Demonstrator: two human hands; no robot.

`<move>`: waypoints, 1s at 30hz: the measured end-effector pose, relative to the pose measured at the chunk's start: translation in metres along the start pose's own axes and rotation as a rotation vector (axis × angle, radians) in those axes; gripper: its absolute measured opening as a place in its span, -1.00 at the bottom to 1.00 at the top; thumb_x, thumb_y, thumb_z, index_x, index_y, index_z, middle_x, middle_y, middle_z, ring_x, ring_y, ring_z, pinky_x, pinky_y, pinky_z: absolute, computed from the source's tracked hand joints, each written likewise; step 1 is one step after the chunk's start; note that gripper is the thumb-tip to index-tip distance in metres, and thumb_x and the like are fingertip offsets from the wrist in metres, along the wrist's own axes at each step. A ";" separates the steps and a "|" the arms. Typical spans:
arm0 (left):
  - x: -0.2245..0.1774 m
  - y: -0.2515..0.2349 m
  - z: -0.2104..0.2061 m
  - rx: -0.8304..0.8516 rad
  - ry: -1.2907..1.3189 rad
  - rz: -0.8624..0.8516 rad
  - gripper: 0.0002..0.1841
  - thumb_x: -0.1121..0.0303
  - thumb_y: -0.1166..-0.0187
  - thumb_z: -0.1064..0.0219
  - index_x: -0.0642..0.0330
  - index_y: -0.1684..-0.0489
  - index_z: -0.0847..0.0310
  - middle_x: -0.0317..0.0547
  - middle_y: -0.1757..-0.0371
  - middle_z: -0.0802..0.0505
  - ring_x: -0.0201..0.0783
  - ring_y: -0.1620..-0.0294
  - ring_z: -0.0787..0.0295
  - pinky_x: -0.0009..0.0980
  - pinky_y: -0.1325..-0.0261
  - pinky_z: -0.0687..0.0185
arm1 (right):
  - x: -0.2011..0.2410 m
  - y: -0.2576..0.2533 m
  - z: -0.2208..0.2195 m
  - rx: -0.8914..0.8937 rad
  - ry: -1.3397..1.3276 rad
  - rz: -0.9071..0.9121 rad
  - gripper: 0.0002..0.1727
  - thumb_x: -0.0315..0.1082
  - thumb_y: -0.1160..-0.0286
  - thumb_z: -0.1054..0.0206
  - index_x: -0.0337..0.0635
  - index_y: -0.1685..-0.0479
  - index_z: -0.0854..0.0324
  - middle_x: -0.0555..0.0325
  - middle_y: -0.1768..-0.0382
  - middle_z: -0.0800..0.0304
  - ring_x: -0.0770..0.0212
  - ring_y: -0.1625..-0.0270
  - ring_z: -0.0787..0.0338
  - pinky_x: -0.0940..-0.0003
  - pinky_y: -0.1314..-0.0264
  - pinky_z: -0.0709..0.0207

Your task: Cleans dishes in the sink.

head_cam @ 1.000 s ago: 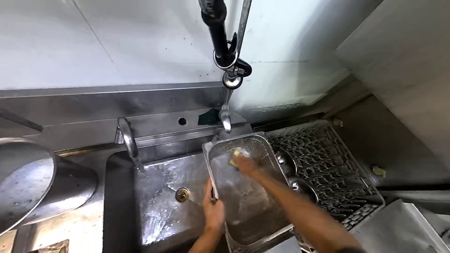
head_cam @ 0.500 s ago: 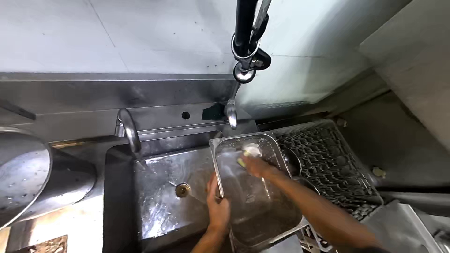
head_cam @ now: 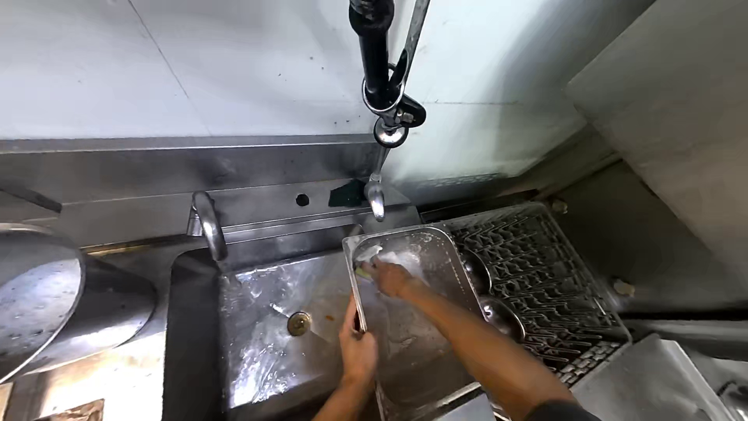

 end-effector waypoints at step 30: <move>0.000 0.002 -0.012 0.021 -0.073 -0.027 -0.11 0.85 -0.27 -0.13 0.33 -0.83 -0.07 0.22 -0.70 -0.46 -0.18 -0.59 -0.53 -0.32 -0.56 -0.48 | -0.012 -0.010 -0.001 -0.051 0.074 0.154 -0.29 -0.40 -0.51 -0.39 0.19 -0.72 -0.37 -0.12 -0.69 -0.36 -0.34 -0.48 -0.58 -0.30 -0.31 -0.59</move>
Point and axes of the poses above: each hand's wrist, its own y-axis away from the middle knuckle, its own z-axis out of the back of the hand, x = y × z, the point moved 7 cm from there along -y, towards the middle knuckle
